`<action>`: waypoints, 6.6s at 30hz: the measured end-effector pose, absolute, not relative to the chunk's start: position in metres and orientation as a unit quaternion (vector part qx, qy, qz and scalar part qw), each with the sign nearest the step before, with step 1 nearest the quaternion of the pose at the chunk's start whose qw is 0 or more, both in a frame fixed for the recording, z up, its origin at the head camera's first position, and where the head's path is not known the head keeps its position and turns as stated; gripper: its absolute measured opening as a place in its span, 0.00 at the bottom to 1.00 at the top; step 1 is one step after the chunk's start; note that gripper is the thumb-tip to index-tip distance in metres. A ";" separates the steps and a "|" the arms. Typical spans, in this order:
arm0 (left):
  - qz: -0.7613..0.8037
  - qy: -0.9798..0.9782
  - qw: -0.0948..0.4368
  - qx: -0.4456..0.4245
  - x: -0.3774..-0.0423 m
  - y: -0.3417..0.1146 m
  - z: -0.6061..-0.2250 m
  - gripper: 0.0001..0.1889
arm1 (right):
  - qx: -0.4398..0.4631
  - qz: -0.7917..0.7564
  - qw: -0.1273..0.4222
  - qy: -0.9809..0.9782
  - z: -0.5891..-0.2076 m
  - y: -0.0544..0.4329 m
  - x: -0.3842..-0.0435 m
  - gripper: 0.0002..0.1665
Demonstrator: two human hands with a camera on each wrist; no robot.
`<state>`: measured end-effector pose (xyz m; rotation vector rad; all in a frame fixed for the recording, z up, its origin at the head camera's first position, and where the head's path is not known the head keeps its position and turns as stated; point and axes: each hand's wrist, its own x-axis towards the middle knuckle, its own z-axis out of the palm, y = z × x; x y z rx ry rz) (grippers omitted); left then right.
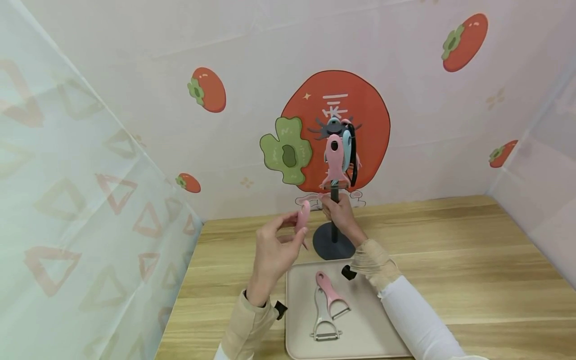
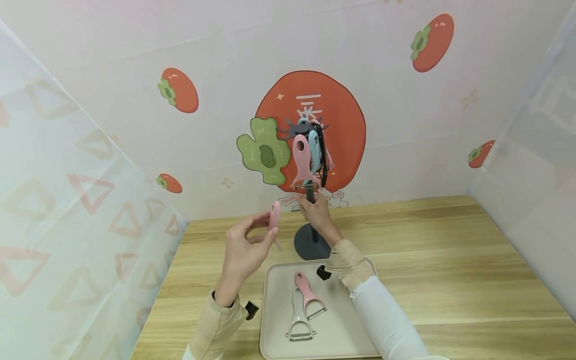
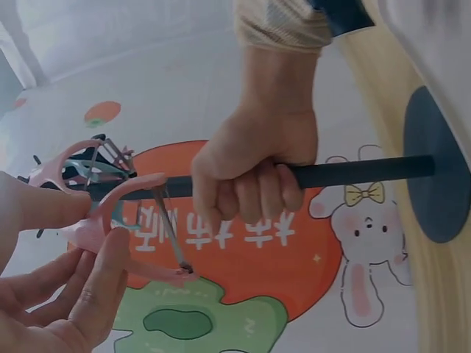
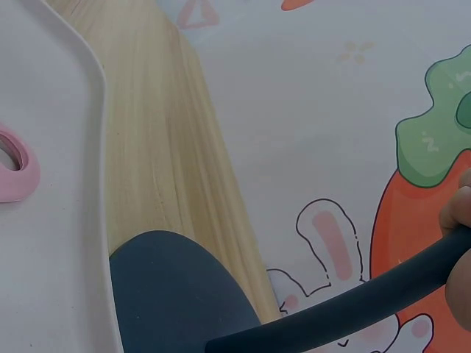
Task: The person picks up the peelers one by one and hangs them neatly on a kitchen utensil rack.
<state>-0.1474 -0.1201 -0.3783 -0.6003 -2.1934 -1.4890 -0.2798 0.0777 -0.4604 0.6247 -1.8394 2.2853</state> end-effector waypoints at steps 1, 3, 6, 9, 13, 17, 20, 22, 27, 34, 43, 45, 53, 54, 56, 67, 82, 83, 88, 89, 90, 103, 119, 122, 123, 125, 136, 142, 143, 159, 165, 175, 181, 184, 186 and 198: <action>-0.540 -0.782 0.217 -0.221 -0.149 -0.120 -0.376 0.19 | 0.206 0.760 0.070 -0.612 -0.460 0.078 -0.280 0.35; -0.549 -0.770 0.231 -0.229 -0.152 -0.119 -0.371 0.19 | 0.204 0.760 0.070 -0.613 -0.460 0.077 -0.279 0.35; -0.555 -0.759 0.247 -0.235 -0.156 -0.117 -0.363 0.20 | 0.203 0.760 0.073 -0.613 -0.460 0.077 -0.279 0.34; -0.558 -0.752 0.259 -0.236 -0.159 -0.114 -0.356 0.20 | 0.206 0.759 0.078 -0.612 -0.460 0.077 -0.279 0.34; -0.572 -0.734 0.280 -0.235 -0.161 -0.109 -0.353 0.19 | 0.207 0.764 0.073 -0.607 -0.460 0.076 -0.278 0.34; -0.590 -0.707 0.310 -0.238 -0.164 -0.103 -0.349 0.17 | 0.204 0.765 0.070 -0.607 -0.460 0.076 -0.278 0.34; -0.604 -0.686 0.327 -0.241 -0.168 -0.098 -0.345 0.15 | 0.202 0.764 0.073 -0.609 -0.461 0.075 -0.277 0.34; -0.611 -0.675 0.336 -0.241 -0.170 -0.096 -0.341 0.15 | 0.200 0.763 0.071 -0.610 -0.461 0.075 -0.276 0.34; -0.628 -0.660 0.339 -0.234 -0.178 -0.091 -0.333 0.14 | 0.204 0.764 0.077 -0.607 -0.461 0.075 -0.276 0.34; -0.637 -0.646 0.348 -0.237 -0.189 -0.083 -0.323 0.14 | 0.199 0.764 0.074 -0.609 -0.459 0.076 -0.276 0.34; -0.636 -0.641 0.360 -0.236 -0.196 -0.076 -0.313 0.15 | 0.205 0.757 0.078 -0.615 -0.457 0.076 -0.278 0.34; -0.638 -0.639 0.359 -0.235 -0.198 -0.075 -0.312 0.14 | 0.205 0.756 0.079 -0.617 -0.457 0.076 -0.278 0.34; -0.655 -0.621 0.364 -0.229 -0.205 -0.069 -0.314 0.14 | 0.186 0.771 0.067 -0.605 -0.457 0.076 -0.276 0.33; -0.656 -0.619 0.365 -0.229 -0.205 -0.068 -0.313 0.14 | 0.188 0.770 0.069 -0.606 -0.458 0.076 -0.276 0.33; -0.657 -0.617 0.367 -0.230 -0.206 -0.067 -0.312 0.13 | 0.189 0.766 0.074 -0.609 -0.458 0.077 -0.277 0.33; -0.653 -0.624 0.368 -0.222 -0.207 -0.064 -0.309 0.14 | 0.193 0.754 0.074 -0.623 -0.461 0.078 -0.277 0.35; -0.656 -0.628 0.358 -0.215 -0.210 -0.059 -0.312 0.13 | 0.199 0.745 0.091 -0.630 -0.462 0.079 -0.276 0.36; -0.656 -0.629 0.358 -0.215 -0.209 -0.059 -0.312 0.13 | 0.199 0.744 0.090 -0.631 -0.462 0.079 -0.276 0.35; -0.654 -0.634 0.354 -0.213 -0.210 -0.058 -0.313 0.13 | 0.198 0.746 0.084 -0.631 -0.462 0.078 -0.276 0.35; -0.654 -0.634 0.353 -0.212 -0.210 -0.058 -0.313 0.13 | 0.198 0.747 0.083 -0.630 -0.462 0.078 -0.276 0.35; -0.654 -0.635 0.353 -0.212 -0.210 -0.058 -0.314 0.13 | 0.198 0.747 0.084 -0.629 -0.462 0.078 -0.276 0.35; -0.650 -0.631 0.358 -0.224 -0.210 -0.058 -0.313 0.12 | 0.208 0.750 0.083 -0.623 -0.461 0.078 -0.278 0.34; -0.608 -0.667 0.362 -0.233 -0.203 -0.068 -0.327 0.07 | 0.208 0.759 0.080 -0.611 -0.458 0.078 -0.277 0.34; -0.576 -0.687 0.364 -0.252 -0.198 -0.074 -0.338 0.06 | 0.206 0.761 0.079 -0.611 -0.458 0.078 -0.278 0.34; -0.568 -0.693 0.363 -0.256 -0.196 -0.077 -0.343 0.06 | 0.206 0.761 0.079 -0.611 -0.458 0.078 -0.278 0.34; -0.554 -0.706 0.357 -0.261 -0.191 -0.081 -0.351 0.05 | 0.206 0.761 0.078 -0.610 -0.458 0.078 -0.278 0.35; -0.471 -0.803 0.278 -0.238 -0.166 -0.104 -0.393 0.13 | 0.214 0.765 0.079 -0.603 -0.456 0.078 -0.281 0.34; -0.438 -0.860 0.166 -0.203 -0.146 -0.110 -0.420 0.11 | 0.214 0.764 0.080 -0.603 -0.456 0.079 -0.280 0.35; -0.430 -0.870 0.140 -0.197 -0.143 -0.109 -0.426 0.09 | 0.214 0.764 0.079 -0.604 -0.456 0.079 -0.279 0.35; -0.290 -0.938 -0.126 -0.140 -0.100 -0.103 -0.486 0.18 | 0.210 0.770 0.071 -0.598 -0.463 0.077 -0.276 0.34; -0.269 -0.945 -0.137 -0.123 -0.094 -0.101 -0.490 0.20 | 0.206 0.768 0.064 -0.603 -0.463 0.077 -0.275 0.35; -0.266 -0.947 -0.141 -0.116 -0.092 -0.102 -0.496 0.21 | 0.213 0.771 0.073 -0.596 -0.461 0.077 -0.276 0.34; -0.273 -0.945 -0.142 -0.113 -0.092 -0.104 -0.494 0.22 | 0.210 0.773 0.070 -0.594 -0.459 0.077 -0.276 0.34; -0.279 -0.943 -0.147 -0.107 -0.092 -0.105 -0.493 0.22 | 0.213 0.770 0.071 -0.597 -0.459 0.077 -0.277 0.34; -0.280 -0.942 -0.153 -0.103 -0.092 -0.106 -0.492 0.21 | 0.216 0.768 0.073 -0.599 -0.459 0.077 -0.278 0.35; -0.213 -0.965 -0.122 -0.088 -0.092 -0.106 -0.486 0.24 | 0.222 0.768 0.076 -0.596 -0.456 0.079 -0.279 0.35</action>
